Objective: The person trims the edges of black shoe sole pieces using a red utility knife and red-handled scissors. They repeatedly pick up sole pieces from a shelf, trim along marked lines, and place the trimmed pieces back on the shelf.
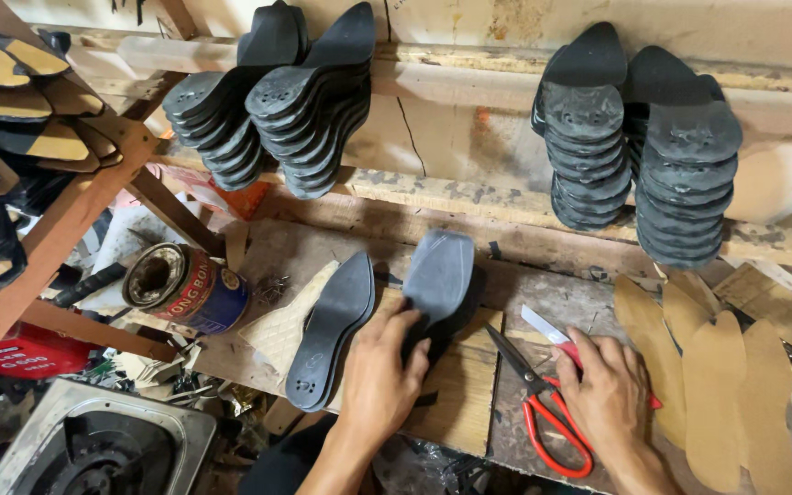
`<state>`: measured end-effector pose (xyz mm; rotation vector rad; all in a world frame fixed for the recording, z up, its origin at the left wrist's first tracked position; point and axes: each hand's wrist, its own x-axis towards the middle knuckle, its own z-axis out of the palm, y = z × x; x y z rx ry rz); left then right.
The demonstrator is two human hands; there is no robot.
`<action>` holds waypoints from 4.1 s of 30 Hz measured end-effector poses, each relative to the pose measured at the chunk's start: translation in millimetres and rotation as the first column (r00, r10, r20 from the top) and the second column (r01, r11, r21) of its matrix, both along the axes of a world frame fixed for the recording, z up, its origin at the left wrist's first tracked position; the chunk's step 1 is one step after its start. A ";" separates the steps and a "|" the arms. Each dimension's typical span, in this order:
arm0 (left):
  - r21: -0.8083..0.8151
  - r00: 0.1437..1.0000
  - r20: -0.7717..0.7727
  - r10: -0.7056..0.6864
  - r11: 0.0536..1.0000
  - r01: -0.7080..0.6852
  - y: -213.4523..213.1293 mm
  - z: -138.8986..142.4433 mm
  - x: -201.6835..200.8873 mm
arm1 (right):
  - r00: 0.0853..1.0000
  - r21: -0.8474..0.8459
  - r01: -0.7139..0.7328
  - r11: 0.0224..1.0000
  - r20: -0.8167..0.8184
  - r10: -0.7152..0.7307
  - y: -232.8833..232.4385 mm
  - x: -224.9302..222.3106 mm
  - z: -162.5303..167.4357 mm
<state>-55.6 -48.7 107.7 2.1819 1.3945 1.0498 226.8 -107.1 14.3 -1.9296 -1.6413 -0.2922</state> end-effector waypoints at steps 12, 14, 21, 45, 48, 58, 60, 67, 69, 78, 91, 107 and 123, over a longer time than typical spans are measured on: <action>-0.476 0.358 0.875 0.326 0.715 0.512 -31.5 -10.3 -21.7 | 0.990 0.188 -0.054 0.981 -0.121 0.077 -9.5 -17.1 44.4; -0.512 0.362 0.857 0.367 0.691 0.511 -42.0 -11.4 -21.2 | 0.950 0.262 -0.135 0.955 -0.239 0.200 -19.3 -27.4 49.9; -0.630 0.323 0.776 0.541 0.681 0.373 -66.0 -11.4 0.7 | 0.754 0.267 -0.368 0.891 -0.476 0.454 -60.8 -94.4 29.1; -0.550 0.210 0.835 0.508 0.763 0.340 -104.4 -35.2 29.0 | 0.763 0.294 -0.387 0.874 -0.430 0.483 -88.4 -117.4 -0.2; -0.593 0.220 0.803 0.554 0.711 0.377 -104.9 -32.0 28.6 | 0.780 0.317 -0.367 0.875 -0.407 0.475 -85.0 -121.3 4.5; -0.600 0.212 0.797 0.566 0.696 0.395 -105.8 -35.4 27.0 | 0.797 0.339 -0.286 0.896 -0.434 0.419 -79.9 -133.3 16.5; -0.563 0.196 0.823 0.534 0.714 0.416 -106.9 -37.9 27.3 | 0.793 0.340 -0.287 0.895 -0.441 0.421 -79.9 -135.0 24.6; -0.353 0.434 0.884 0.173 0.855 0.379 -128.3 -30.2 34.0 | 0.708 0.082 -0.160 0.984 -0.685 0.172 -53.3 -96.9 56.1; -0.501 0.389 0.854 0.345 0.748 0.435 -131.0 -23.8 32.7 | 0.590 0.018 -0.125 0.992 -0.803 0.089 -52.3 -87.7 59.6; -0.610 0.253 0.789 0.560 0.666 0.431 -109.6 -21.4 30.6 | 0.767 0.260 -0.361 0.896 -0.464 0.444 -87.6 -102.8 41.4; -0.600 0.272 0.797 0.540 0.653 0.462 -101.7 -27.6 36.0 | 0.744 0.280 -0.379 0.882 -0.474 0.471 -88.8 -101.6 22.9; -0.534 0.223 0.832 0.508 0.627 0.567 -110.7 -39.1 27.6 | 0.781 0.314 -0.360 0.878 -0.414 0.468 -84.5 -109.1 46.0; -0.542 0.358 0.839 0.410 0.691 0.478 -123.9 -39.1 12.8 | 0.840 0.010 -0.047 0.999 -0.541 0.045 -33.5 -18.5 69.2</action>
